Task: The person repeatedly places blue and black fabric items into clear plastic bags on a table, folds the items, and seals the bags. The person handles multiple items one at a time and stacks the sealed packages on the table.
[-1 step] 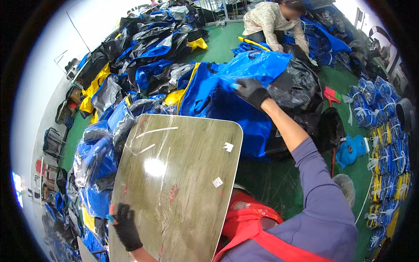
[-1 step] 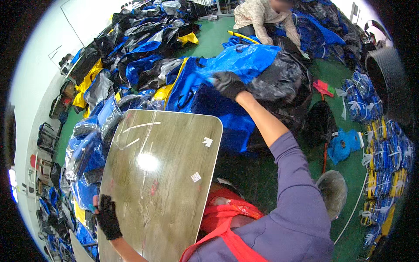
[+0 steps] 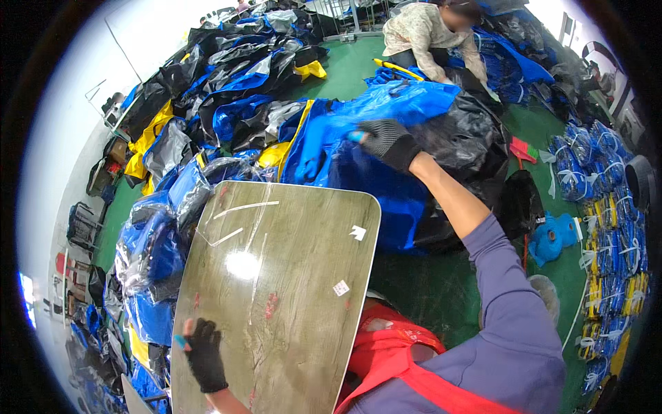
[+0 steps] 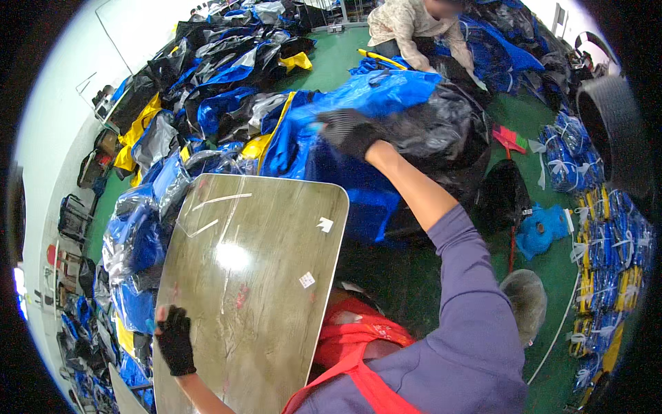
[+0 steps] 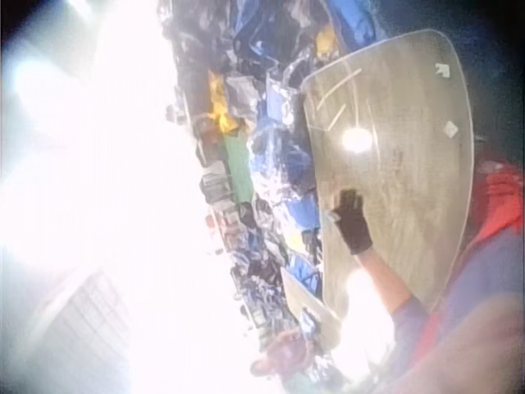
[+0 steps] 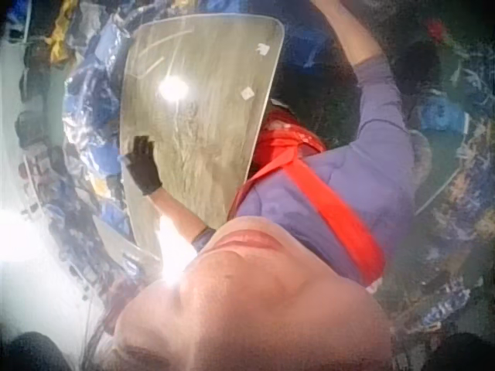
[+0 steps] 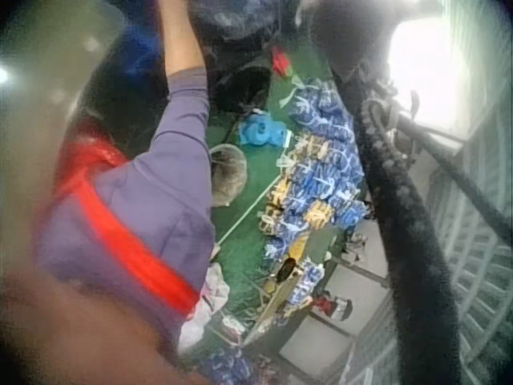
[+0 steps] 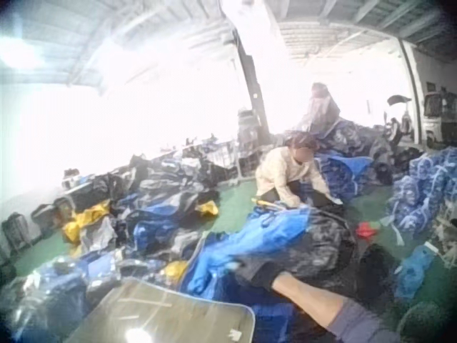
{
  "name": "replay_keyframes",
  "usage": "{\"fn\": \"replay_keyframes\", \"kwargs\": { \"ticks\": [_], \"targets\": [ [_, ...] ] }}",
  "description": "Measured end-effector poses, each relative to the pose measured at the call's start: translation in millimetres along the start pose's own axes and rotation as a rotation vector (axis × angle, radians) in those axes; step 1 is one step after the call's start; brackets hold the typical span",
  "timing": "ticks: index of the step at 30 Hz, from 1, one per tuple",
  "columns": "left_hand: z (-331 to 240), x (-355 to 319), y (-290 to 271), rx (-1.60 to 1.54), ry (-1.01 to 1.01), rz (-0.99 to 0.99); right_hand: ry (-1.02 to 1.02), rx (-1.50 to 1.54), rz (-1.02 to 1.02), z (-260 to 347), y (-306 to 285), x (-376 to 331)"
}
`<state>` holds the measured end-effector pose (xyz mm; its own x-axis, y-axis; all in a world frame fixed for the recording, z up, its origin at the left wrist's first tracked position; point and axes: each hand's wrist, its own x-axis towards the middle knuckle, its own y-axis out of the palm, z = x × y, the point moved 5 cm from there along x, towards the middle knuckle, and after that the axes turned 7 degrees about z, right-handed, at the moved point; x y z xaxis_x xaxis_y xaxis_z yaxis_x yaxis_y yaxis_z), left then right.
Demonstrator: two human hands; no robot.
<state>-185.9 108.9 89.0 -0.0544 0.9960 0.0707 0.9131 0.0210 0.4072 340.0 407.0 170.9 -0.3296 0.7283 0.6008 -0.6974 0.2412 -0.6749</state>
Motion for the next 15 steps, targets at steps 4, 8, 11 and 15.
{"fn": "replay_keyframes", "kwargs": {
  "ticks": [4, 8, 11, 15],
  "targets": [
    [25, 9, -3, -0.114, 0.016, 0.184, -0.442, 0.769, 0.821, 127, 6, -35],
    [18, 4, -63, -0.296, 0.016, 0.165, -1.041, 1.091, 1.165, 221, 5, -143],
    [-1, -32, -115, -0.185, 0.083, -0.391, -0.940, 0.899, 1.619, 250, 28, -194],
    [-39, -86, -112, -0.125, 0.202, -0.579, -0.308, 1.171, 2.056, 231, 50, -184]
  ]
}}
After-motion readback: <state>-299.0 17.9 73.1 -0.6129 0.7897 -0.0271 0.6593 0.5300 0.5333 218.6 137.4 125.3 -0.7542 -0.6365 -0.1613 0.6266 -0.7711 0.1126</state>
